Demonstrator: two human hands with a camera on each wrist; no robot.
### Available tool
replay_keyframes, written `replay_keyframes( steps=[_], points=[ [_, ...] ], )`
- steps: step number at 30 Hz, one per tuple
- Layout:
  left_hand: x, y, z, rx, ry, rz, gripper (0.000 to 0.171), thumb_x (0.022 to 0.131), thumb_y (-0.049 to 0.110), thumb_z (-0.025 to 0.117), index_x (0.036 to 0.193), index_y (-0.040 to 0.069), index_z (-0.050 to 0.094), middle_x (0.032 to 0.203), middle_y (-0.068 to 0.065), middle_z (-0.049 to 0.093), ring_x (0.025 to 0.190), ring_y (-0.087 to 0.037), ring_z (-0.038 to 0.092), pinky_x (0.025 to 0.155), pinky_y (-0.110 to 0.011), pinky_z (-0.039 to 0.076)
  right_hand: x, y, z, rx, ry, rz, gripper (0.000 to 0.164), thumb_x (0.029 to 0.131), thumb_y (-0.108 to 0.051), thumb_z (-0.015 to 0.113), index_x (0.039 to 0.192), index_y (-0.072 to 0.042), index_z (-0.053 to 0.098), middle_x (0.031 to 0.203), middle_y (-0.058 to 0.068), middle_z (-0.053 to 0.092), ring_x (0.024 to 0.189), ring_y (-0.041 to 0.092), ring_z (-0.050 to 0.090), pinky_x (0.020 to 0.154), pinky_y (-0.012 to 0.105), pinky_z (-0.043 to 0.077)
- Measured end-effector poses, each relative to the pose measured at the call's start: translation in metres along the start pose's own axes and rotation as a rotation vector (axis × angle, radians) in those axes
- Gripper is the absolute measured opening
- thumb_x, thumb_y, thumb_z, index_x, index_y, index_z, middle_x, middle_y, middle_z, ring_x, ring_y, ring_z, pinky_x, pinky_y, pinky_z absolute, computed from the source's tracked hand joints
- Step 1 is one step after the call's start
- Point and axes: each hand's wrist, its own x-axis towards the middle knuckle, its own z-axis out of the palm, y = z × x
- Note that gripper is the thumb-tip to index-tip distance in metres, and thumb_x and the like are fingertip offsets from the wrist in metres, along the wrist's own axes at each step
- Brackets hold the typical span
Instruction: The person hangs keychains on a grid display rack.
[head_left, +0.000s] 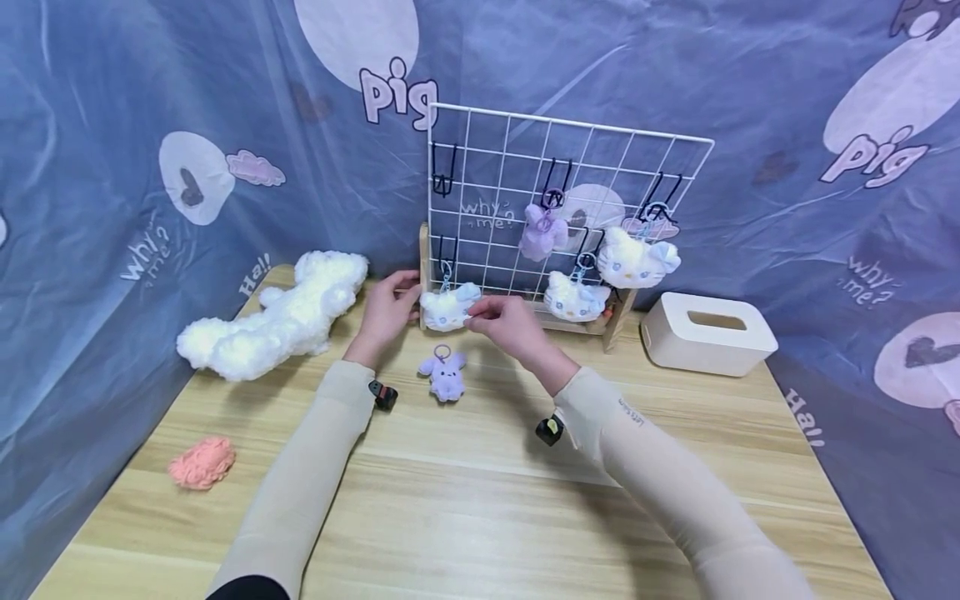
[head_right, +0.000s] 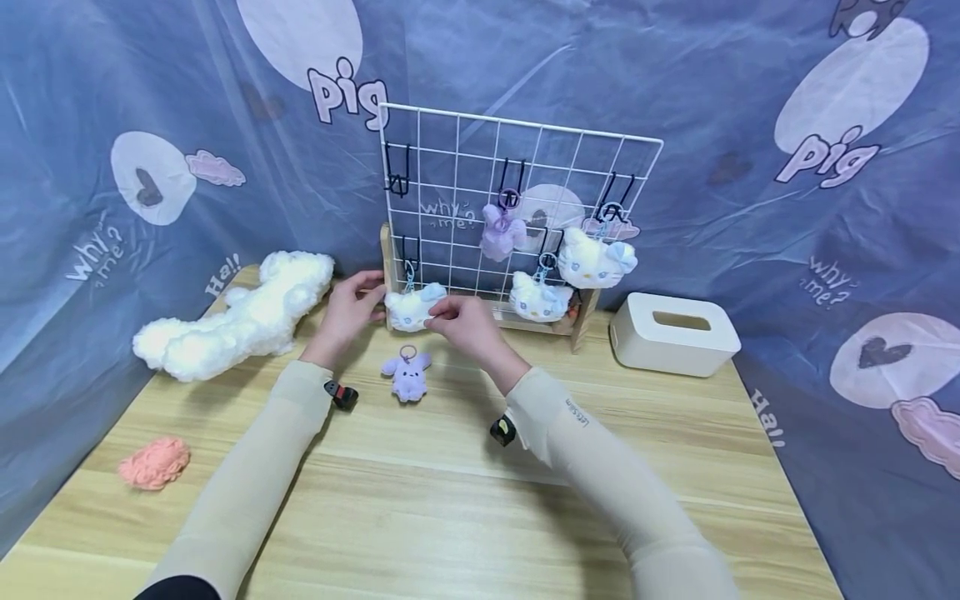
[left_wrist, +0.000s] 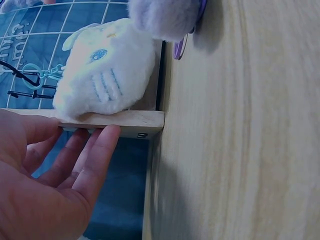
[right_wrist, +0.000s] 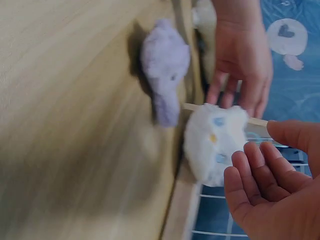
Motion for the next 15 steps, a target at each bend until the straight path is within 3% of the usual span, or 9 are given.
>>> replay_keyframes(
  steps=[6,15],
  points=[
    [0.001,-0.001,0.001,-0.001,0.001,0.004,0.043,0.115,0.012,0.062,0.156,0.002,0.061,0.144,-0.028,0.068,0.111,-0.036,0.072,0.099,-0.059,0.072,0.010,0.012,0.018,0.020,-0.038,0.019,0.023,0.100,-0.011,0.082,0.120,0.000,0.081,0.109,0.013,0.082,0.093,0.014,0.070,0.077,0.017,0.057],
    [0.002,-0.002,0.001,-0.003,0.005,0.011,0.042,0.115,0.012,0.062,0.156,0.001,0.061,0.143,-0.028,0.069,0.110,-0.035,0.072,0.099,-0.059,0.072,0.016,0.018,0.035,-0.043,-0.068,0.062,0.022,0.100,-0.012,0.081,0.121,-0.003,0.082,0.115,0.015,0.083,0.101,0.020,0.074,0.091,0.027,0.065]
  ],
)
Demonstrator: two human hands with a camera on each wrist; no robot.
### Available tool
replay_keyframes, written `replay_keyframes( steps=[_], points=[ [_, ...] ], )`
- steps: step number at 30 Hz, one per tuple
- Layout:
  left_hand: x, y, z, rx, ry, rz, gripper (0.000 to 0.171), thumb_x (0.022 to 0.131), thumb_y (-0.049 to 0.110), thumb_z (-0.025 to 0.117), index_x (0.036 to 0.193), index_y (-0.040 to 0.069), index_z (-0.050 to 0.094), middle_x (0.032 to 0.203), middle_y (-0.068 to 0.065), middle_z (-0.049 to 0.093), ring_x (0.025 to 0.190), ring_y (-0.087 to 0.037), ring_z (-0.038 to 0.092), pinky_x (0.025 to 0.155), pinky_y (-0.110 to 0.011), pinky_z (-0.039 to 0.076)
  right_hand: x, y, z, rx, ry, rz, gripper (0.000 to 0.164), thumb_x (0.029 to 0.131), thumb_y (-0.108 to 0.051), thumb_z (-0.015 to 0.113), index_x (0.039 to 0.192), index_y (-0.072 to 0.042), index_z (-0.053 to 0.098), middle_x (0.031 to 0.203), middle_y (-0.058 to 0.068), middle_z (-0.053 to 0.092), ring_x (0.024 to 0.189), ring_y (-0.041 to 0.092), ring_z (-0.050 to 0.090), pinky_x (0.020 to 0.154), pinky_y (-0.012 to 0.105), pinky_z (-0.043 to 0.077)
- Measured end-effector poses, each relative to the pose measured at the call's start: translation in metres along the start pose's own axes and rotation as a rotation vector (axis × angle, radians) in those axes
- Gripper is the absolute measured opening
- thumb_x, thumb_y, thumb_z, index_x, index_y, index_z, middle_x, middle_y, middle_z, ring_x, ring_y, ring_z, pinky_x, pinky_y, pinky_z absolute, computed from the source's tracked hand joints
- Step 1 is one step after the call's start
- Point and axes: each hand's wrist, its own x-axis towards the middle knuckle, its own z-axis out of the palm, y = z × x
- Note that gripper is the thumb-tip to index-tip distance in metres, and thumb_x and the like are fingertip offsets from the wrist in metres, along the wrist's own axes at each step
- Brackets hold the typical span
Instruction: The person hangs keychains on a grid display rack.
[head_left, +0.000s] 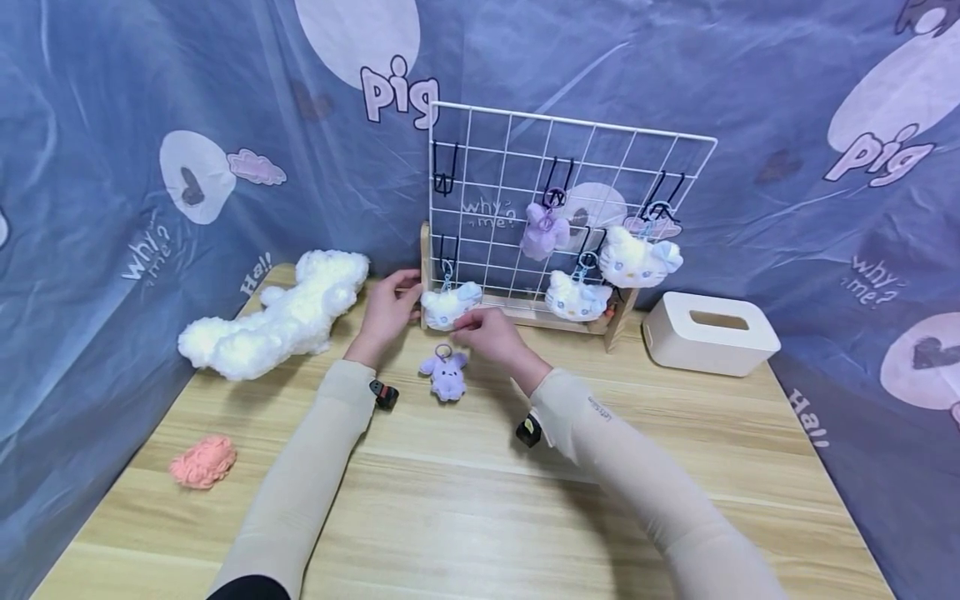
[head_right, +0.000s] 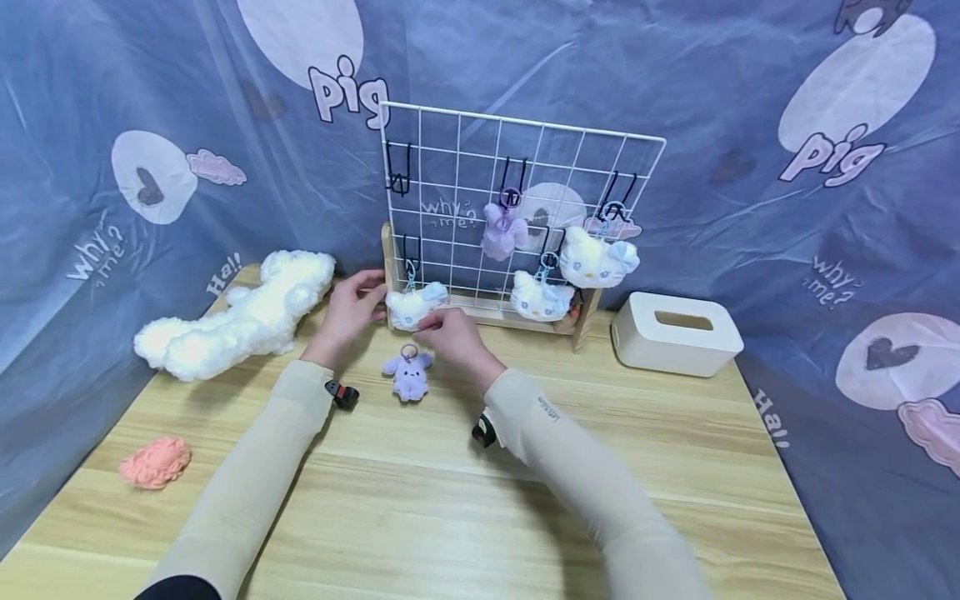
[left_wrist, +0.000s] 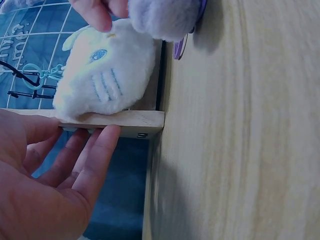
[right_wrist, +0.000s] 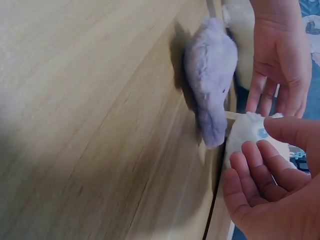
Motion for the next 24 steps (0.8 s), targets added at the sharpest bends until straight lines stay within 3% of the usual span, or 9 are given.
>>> replay_keyframes(
  steps=[10,18,24],
  points=[
    [0.000,0.001,0.004,0.001,-0.011,-0.002,0.041,0.116,0.012,0.061,0.154,0.001,0.062,0.142,-0.028,0.069,0.112,-0.037,0.073,0.099,-0.057,0.072,0.010,0.008,0.015,-0.083,-0.052,0.072,0.018,0.097,-0.019,0.087,0.111,-0.008,0.084,0.111,0.006,0.081,0.097,0.015,0.068,0.080,0.019,0.056],
    [0.001,0.001,0.003,-0.008,-0.008,0.004,0.039,0.116,0.012,0.060,0.153,0.001,0.063,0.141,-0.027,0.068,0.110,-0.035,0.072,0.098,-0.059,0.072,0.016,0.014,0.021,-0.112,-0.027,0.070,0.019,0.093,-0.026,0.092,0.099,-0.011,0.083,0.102,0.005,0.076,0.093,0.019,0.066,0.080,0.028,0.059],
    [-0.001,0.000,-0.001,-0.007,-0.009,-0.020,0.040,0.116,0.013,0.060,0.154,0.003,0.062,0.143,-0.026,0.068,0.114,-0.038,0.072,0.099,-0.059,0.072,0.036,0.032,0.032,-0.137,-0.039,0.091,0.017,0.091,-0.026,0.094,0.090,-0.016,0.080,0.093,0.001,0.074,0.087,0.018,0.066,0.072,0.029,0.059]
  ],
)
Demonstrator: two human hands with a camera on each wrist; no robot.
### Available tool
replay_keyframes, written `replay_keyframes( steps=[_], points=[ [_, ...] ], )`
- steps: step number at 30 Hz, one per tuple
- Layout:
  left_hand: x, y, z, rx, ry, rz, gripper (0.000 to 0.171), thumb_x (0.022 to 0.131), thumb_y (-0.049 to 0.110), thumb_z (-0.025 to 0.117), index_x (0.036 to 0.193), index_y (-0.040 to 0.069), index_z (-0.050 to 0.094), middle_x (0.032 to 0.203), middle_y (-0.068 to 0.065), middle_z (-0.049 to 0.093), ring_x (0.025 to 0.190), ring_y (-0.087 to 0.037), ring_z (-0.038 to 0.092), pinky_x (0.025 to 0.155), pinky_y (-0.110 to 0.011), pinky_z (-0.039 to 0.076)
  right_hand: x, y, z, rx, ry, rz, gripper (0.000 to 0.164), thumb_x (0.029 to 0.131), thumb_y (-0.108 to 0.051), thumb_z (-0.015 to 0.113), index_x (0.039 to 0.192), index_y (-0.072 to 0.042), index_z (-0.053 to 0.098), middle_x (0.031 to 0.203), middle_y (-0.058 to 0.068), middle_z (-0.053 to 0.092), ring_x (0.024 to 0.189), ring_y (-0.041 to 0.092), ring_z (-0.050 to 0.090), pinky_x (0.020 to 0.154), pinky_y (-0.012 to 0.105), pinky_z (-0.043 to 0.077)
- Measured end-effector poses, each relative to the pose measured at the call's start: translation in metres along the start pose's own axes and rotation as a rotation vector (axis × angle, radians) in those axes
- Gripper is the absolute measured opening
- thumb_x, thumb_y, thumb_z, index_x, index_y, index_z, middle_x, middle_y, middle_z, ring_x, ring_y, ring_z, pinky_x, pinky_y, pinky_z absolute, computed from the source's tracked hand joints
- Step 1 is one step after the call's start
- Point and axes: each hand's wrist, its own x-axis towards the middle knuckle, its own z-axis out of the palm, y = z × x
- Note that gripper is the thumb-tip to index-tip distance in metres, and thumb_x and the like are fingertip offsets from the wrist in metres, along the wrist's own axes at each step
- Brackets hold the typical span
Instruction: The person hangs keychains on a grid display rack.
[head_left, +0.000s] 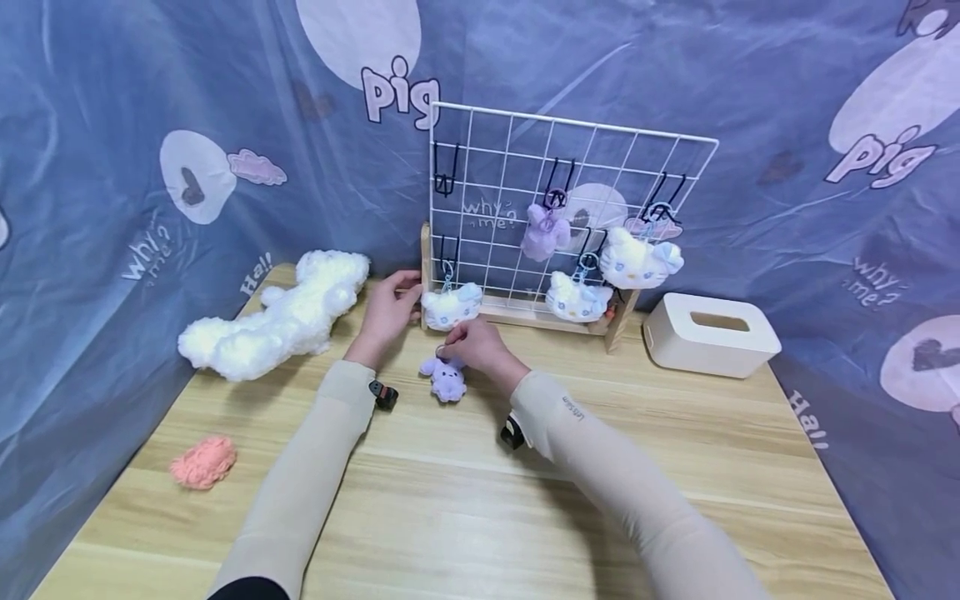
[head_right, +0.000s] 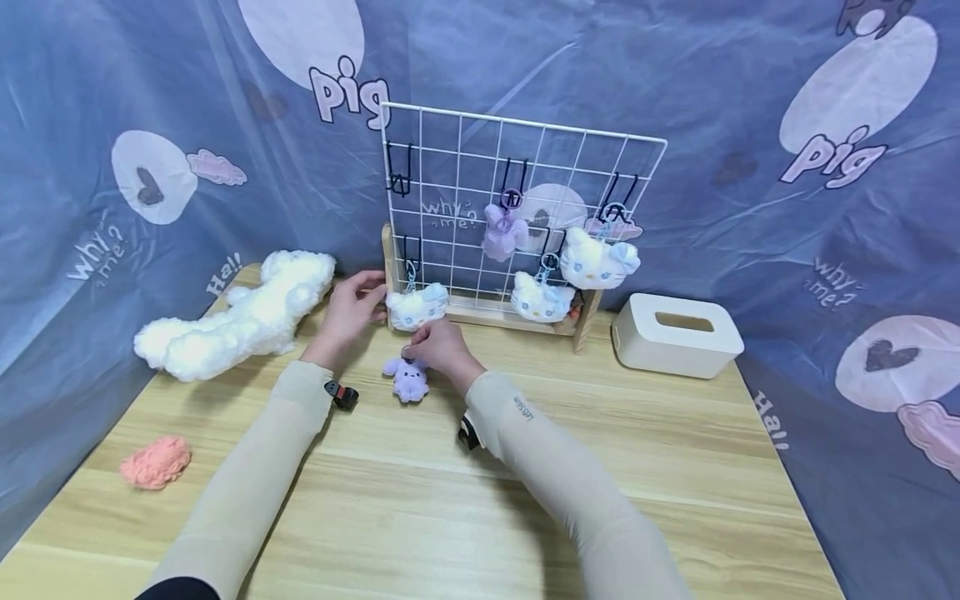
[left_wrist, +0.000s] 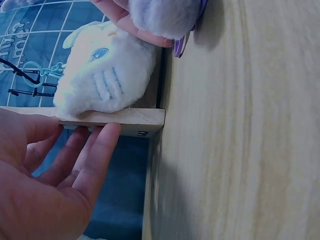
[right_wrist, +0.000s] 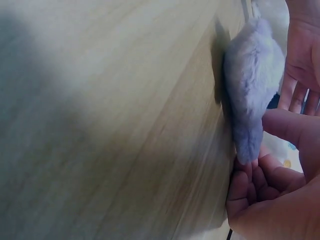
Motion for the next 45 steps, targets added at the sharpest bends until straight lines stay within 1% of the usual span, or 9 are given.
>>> replay_keyframes(
  steps=[2,9,14,19,26,30,37,41,45],
  points=[
    [-0.001,0.000,-0.001,0.003,0.000,-0.002,0.040,0.116,0.013,0.060,0.154,0.003,0.062,0.143,-0.026,0.068,0.114,-0.039,0.072,0.100,-0.059,0.072,-0.001,-0.002,0.000,-0.005,-0.003,0.010,0.017,0.091,-0.027,0.094,0.090,-0.017,0.080,0.092,-0.001,0.073,0.087,0.016,0.066,0.071,0.027,0.058],
    [-0.002,0.002,-0.001,-0.001,0.013,0.013,0.040,0.115,0.012,0.060,0.154,0.002,0.063,0.143,-0.027,0.067,0.111,-0.036,0.072,0.100,-0.061,0.071,-0.025,-0.024,-0.007,0.002,0.004,0.006,0.013,0.096,-0.016,0.088,0.096,-0.008,0.078,0.097,0.003,0.072,0.089,0.016,0.064,0.072,0.020,0.055],
    [-0.002,0.002,-0.001,-0.001,0.009,0.009,0.040,0.116,0.013,0.060,0.154,0.002,0.062,0.143,-0.026,0.067,0.111,-0.035,0.072,0.100,-0.061,0.071,-0.028,-0.027,-0.006,-0.015,0.017,0.021,0.012,0.096,-0.013,0.087,0.097,-0.007,0.077,0.097,0.001,0.070,0.090,0.014,0.062,0.071,0.017,0.050],
    [-0.002,0.002,-0.001,0.003,0.008,0.015,0.040,0.116,0.012,0.060,0.155,0.002,0.062,0.143,-0.027,0.067,0.109,-0.034,0.072,0.099,-0.059,0.072,-0.027,-0.027,-0.006,-0.042,0.016,0.013,0.014,0.095,-0.011,0.088,0.092,-0.009,0.074,0.091,-0.001,0.067,0.087,0.014,0.060,0.068,0.016,0.048],
    [-0.001,0.002,-0.001,-0.009,0.011,0.018,0.040,0.115,0.012,0.061,0.153,0.002,0.063,0.141,-0.026,0.068,0.108,-0.033,0.071,0.098,-0.059,0.072,-0.024,-0.025,-0.013,-0.051,-0.022,-0.028,0.025,0.094,-0.016,0.090,0.080,-0.013,0.069,0.080,-0.005,0.064,0.079,0.012,0.058,0.064,0.017,0.046],
    [-0.001,0.002,-0.001,-0.010,0.009,0.016,0.040,0.115,0.013,0.061,0.153,0.002,0.063,0.141,-0.026,0.068,0.110,-0.036,0.071,0.098,-0.059,0.072,-0.025,-0.023,-0.019,-0.037,-0.064,-0.043,0.025,0.095,-0.017,0.090,0.080,-0.014,0.069,0.080,-0.006,0.065,0.079,0.012,0.057,0.066,0.018,0.046],
    [-0.001,0.002,0.000,-0.010,0.007,0.008,0.040,0.115,0.013,0.062,0.154,0.003,0.063,0.141,-0.025,0.068,0.110,-0.038,0.071,0.098,-0.060,0.072,-0.026,-0.018,-0.029,-0.006,-0.126,-0.070,0.023,0.099,-0.022,0.085,0.081,-0.014,0.073,0.076,-0.008,0.063,0.075,0.010,0.054,0.062,0.019,0.043],
    [-0.002,0.000,0.000,-0.013,0.009,0.003,0.041,0.115,0.013,0.061,0.154,0.003,0.063,0.142,-0.026,0.067,0.111,-0.039,0.071,0.098,-0.060,0.072,-0.029,-0.016,-0.034,-0.025,-0.135,-0.097,0.018,0.100,-0.023,0.085,0.087,-0.011,0.080,0.080,-0.007,0.069,0.080,0.010,0.056,0.065,0.019,0.044],
    [-0.002,0.000,-0.001,-0.012,0.010,0.009,0.041,0.115,0.013,0.061,0.154,0.002,0.063,0.141,-0.026,0.067,0.110,-0.037,0.072,0.098,-0.060,0.072,-0.035,-0.019,-0.040,-0.005,-0.146,-0.116,0.014,0.102,-0.021,0.081,0.097,-0.008,0.085,0.094,-0.001,0.081,0.086,0.011,0.061,0.071,0.019,0.049]
  ],
)
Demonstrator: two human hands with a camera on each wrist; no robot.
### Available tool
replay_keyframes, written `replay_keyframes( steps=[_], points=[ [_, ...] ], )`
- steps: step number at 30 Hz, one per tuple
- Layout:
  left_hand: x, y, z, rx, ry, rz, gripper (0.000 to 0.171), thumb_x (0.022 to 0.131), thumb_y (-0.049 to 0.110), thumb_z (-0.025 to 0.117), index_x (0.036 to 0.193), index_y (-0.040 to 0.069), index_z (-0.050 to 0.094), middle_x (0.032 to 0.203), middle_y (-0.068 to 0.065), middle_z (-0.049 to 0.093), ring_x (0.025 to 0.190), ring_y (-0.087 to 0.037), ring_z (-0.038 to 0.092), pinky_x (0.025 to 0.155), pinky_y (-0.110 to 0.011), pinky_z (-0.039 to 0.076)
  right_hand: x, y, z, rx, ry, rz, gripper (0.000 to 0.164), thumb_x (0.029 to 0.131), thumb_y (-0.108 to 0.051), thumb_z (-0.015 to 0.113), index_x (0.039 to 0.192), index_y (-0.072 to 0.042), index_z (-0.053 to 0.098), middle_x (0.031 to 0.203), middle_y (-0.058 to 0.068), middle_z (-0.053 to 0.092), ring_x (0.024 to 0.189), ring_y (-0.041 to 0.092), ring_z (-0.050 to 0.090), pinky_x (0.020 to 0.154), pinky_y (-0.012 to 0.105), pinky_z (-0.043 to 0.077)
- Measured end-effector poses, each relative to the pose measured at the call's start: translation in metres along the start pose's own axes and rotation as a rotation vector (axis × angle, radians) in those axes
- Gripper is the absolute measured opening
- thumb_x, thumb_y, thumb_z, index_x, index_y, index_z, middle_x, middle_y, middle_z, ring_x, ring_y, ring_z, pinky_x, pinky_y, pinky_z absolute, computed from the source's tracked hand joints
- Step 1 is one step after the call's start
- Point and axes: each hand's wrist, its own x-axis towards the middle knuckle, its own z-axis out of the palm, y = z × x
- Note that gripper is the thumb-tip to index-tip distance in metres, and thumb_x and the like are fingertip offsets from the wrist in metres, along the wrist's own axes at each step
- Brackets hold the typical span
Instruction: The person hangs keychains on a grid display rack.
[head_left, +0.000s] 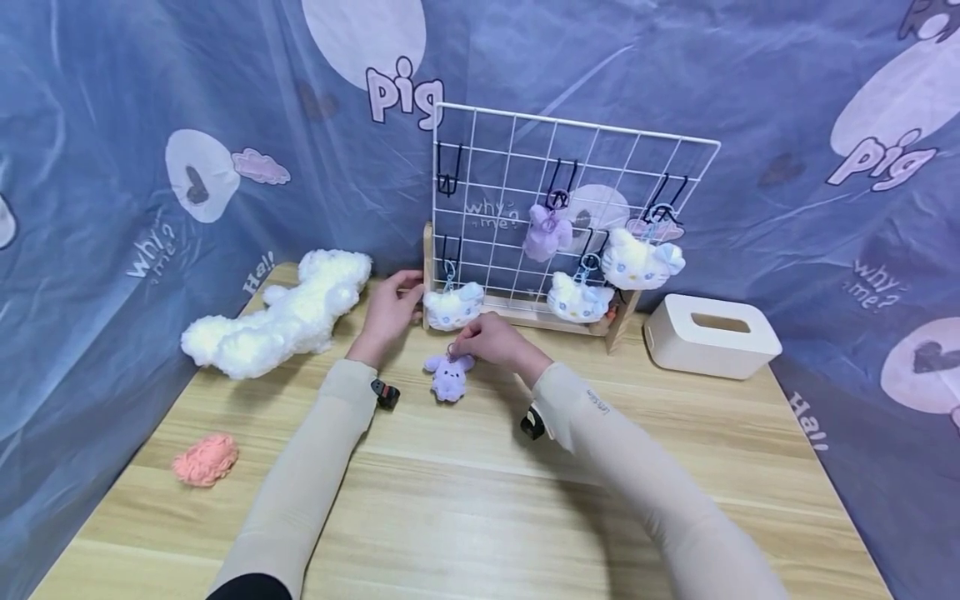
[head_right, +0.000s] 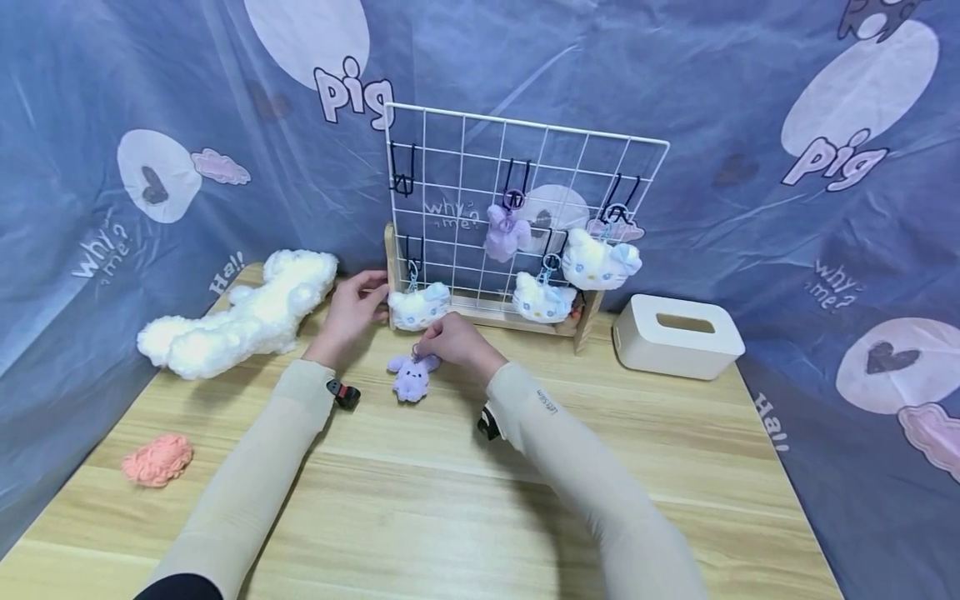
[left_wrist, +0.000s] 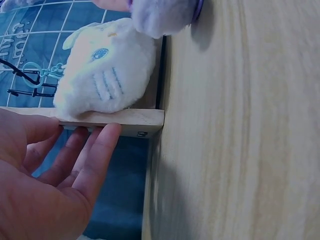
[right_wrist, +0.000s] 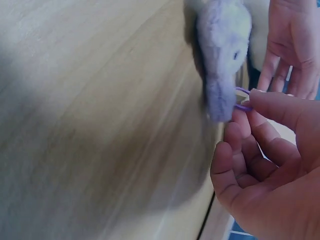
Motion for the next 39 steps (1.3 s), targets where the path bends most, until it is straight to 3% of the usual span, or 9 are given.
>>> replay_keyframes(
  steps=[4,15,20,26,33,39],
  points=[
    [0.000,0.001,0.000,-0.004,0.004,0.002,0.040,0.115,0.012,0.061,0.154,0.002,0.063,0.141,-0.026,0.067,0.109,-0.034,0.071,0.098,-0.060,0.072,-0.006,-0.006,-0.006,0.010,0.003,-0.004,0.012,0.101,-0.018,0.078,0.102,-0.008,0.085,0.102,0.004,0.083,0.091,0.013,0.064,0.075,0.020,0.052],
    [0.000,-0.001,0.000,-0.012,0.005,0.008,0.040,0.115,0.011,0.061,0.154,0.001,0.063,0.142,-0.027,0.067,0.108,-0.033,0.071,0.099,-0.061,0.071,-0.017,-0.021,-0.017,0.045,0.033,-0.066,0.015,0.099,-0.002,0.071,0.107,0.001,0.083,0.088,0.004,0.077,0.078,0.012,0.062,0.062,0.016,0.050],
    [0.000,0.000,0.000,-0.011,-0.001,-0.003,0.041,0.115,0.012,0.061,0.155,0.003,0.062,0.142,-0.025,0.067,0.106,-0.031,0.071,0.098,-0.059,0.072,-0.023,-0.028,-0.020,0.070,0.028,-0.076,0.017,0.098,-0.002,0.071,0.108,0.002,0.084,0.088,0.004,0.078,0.076,0.008,0.063,0.066,0.015,0.055],
    [0.001,-0.002,0.000,0.003,0.002,0.008,0.041,0.115,0.012,0.061,0.154,0.002,0.063,0.143,-0.027,0.068,0.107,-0.032,0.072,0.098,-0.059,0.072,-0.033,-0.038,-0.019,0.108,0.010,-0.083,0.016,0.103,-0.006,0.073,0.113,0.002,0.083,0.099,0.011,0.082,0.085,0.011,0.071,0.080,0.023,0.067],
    [0.000,0.000,0.000,-0.013,-0.001,-0.001,0.040,0.115,0.011,0.061,0.154,0.001,0.063,0.143,-0.027,0.068,0.110,-0.035,0.072,0.100,-0.062,0.071,-0.037,-0.046,-0.019,0.062,0.023,-0.103,0.014,0.105,-0.009,0.073,0.111,-0.002,0.083,0.099,0.009,0.082,0.086,0.014,0.073,0.081,0.027,0.068],
    [-0.001,0.001,0.000,-0.004,0.000,-0.002,0.040,0.115,0.011,0.061,0.154,0.002,0.063,0.143,-0.027,0.067,0.110,-0.034,0.072,0.101,-0.062,0.071,-0.041,-0.053,-0.025,0.061,0.032,-0.115,0.015,0.103,-0.006,0.071,0.110,-0.002,0.083,0.096,0.008,0.081,0.084,0.013,0.071,0.092,0.048,0.073]
  ],
)
